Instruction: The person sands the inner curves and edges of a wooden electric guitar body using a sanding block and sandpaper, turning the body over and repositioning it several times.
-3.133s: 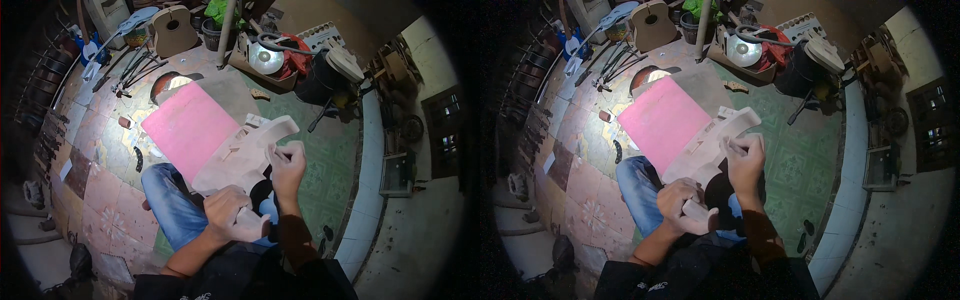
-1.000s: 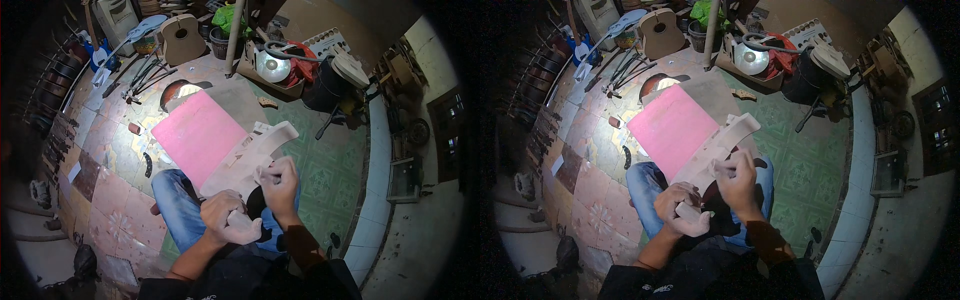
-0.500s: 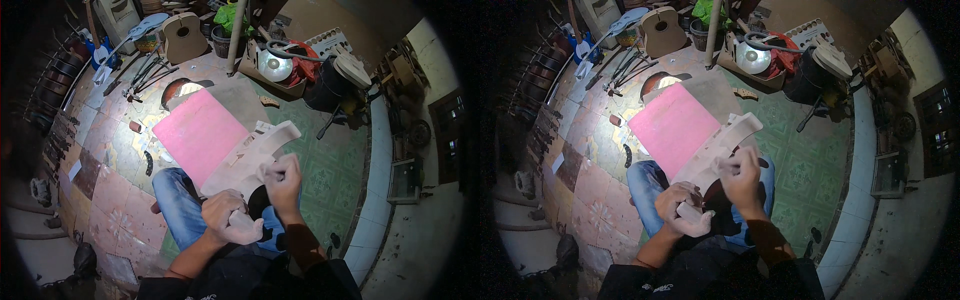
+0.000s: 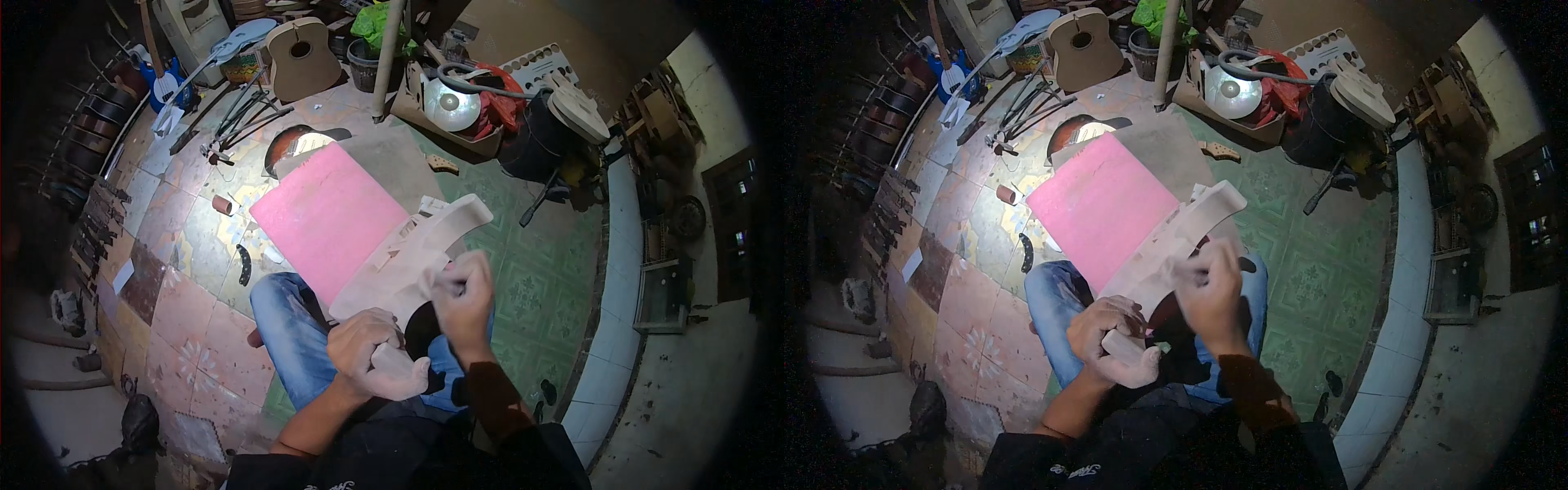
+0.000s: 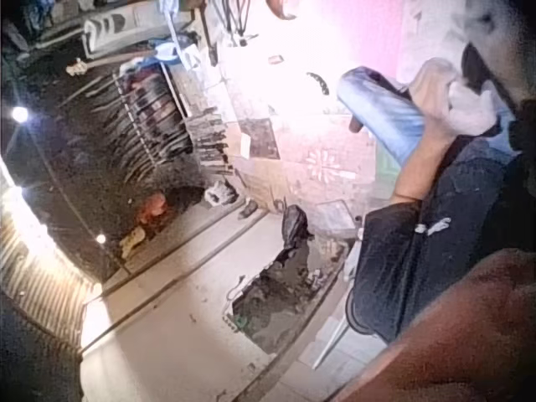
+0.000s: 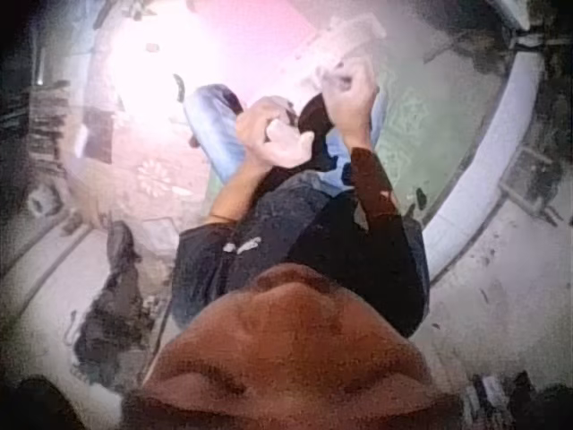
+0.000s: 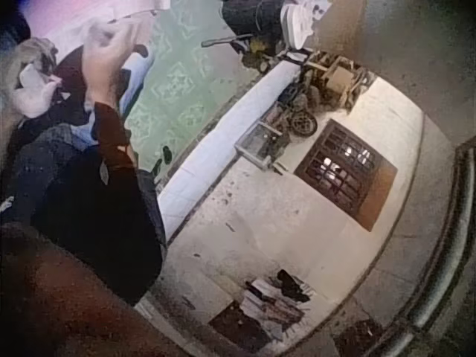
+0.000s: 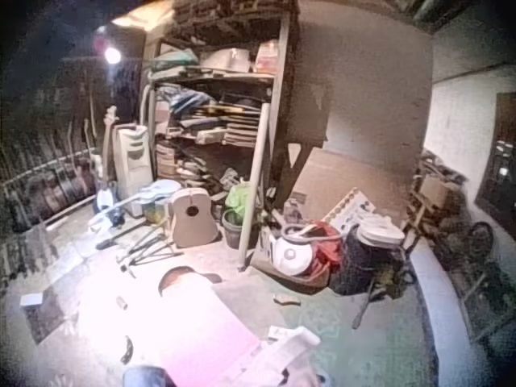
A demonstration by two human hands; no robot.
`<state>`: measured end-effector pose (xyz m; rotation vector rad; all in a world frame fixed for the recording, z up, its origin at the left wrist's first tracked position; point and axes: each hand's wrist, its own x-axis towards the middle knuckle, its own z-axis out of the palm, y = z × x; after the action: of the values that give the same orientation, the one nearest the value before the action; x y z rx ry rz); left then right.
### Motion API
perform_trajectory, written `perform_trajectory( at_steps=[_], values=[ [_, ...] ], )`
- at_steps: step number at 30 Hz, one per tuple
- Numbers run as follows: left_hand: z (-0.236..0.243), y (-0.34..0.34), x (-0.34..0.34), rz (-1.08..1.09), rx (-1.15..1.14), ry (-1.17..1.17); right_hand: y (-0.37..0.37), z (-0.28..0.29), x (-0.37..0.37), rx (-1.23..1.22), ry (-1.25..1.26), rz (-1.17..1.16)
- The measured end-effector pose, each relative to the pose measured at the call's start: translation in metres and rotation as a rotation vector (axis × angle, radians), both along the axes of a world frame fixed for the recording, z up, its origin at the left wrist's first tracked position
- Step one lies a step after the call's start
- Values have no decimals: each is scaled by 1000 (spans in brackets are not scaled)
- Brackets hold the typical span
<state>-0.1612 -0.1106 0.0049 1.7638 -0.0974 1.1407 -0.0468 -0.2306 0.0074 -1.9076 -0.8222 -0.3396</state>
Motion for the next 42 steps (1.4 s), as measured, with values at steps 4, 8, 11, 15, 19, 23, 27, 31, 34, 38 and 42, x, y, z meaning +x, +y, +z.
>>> perform_trajectory(
  at_steps=[4, 8, 11, 15, 19, 23, 27, 31, 34, 38, 42],
  values=[
    [3, -1, 3, -2, -7, 17, 5, 8, 2, 82, 332, -194],
    [8, -3, 2, 4, -12, 14, -2, 7, -1, 32, 103, -28],
    [6, -3, 1, 16, 8, 15, 3, 3, 12, 22, 105, -175],
    [2, -7, 1, -9, -51, -23, -5, 0, 4, 10, 64, -51],
    [3, -4, 2, -15, 12, -5, 1, -1, 5, 32, 88, -159],
    [4, -7, -1, -25, -27, 12, -5, -4, 7, 36, 114, -99],
    [-2, -5, -1, -30, -8, 6, -2, 0, 0, 20, 100, -106],
    [1, -6, -1, -40, -31, -1, -5, -2, 15, 15, 63, -137],
    [0, -5, 1, -19, 10, 10, -1, -3, 6, 42, 84, -151],
    [6, -5, 0, -18, -60, 16, -5, 2, 6, 6, 62, -82],
    [2, -3, 3, -25, -6, 14, -3, -6, 1, 41, 16, -93]
  ],
)
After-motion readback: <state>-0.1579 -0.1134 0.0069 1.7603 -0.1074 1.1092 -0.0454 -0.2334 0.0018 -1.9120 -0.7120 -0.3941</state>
